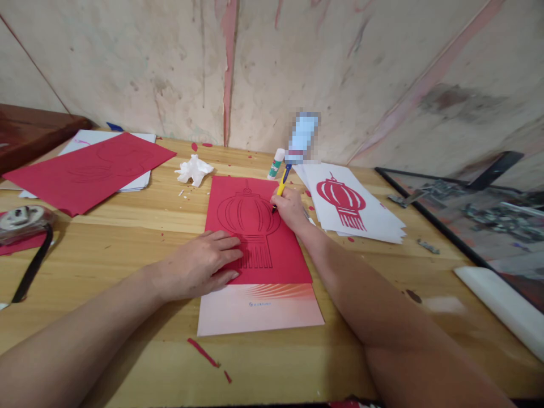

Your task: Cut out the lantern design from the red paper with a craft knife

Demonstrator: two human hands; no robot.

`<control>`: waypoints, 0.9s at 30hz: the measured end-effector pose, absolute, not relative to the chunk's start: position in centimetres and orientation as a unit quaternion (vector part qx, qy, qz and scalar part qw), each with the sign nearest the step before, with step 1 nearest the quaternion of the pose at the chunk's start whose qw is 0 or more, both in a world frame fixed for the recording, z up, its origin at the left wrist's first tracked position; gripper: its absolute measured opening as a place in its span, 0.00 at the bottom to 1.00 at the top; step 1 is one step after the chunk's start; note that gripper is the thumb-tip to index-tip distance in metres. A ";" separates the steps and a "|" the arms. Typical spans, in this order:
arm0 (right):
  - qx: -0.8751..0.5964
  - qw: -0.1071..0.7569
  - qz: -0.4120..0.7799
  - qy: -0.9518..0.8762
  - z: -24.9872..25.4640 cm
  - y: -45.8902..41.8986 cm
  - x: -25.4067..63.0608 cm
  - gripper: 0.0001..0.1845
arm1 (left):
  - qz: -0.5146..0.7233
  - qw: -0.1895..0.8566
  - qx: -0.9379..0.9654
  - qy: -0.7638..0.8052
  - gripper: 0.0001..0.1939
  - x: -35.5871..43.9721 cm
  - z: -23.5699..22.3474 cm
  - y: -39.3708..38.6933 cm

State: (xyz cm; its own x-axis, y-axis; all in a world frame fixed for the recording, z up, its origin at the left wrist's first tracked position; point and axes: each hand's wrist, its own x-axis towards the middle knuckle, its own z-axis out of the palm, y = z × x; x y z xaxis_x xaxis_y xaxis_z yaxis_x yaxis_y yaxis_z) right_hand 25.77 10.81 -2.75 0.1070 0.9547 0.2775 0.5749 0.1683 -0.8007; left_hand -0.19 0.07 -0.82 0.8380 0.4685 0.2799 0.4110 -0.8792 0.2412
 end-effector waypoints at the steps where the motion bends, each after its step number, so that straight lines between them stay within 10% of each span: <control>1: -0.606 0.431 0.220 -0.631 -2.7 10.8 25.8 0.07 | 0.167 0.085 0.955 0.230 0.15 -0.2 -0.8 0.1; 27: -0.548 0.583 0.353 -0.484 -3.2 11.9 25.5 0.08 | 0.151 0.070 0.959 0.229 0.14 0.0 -0.4 0.2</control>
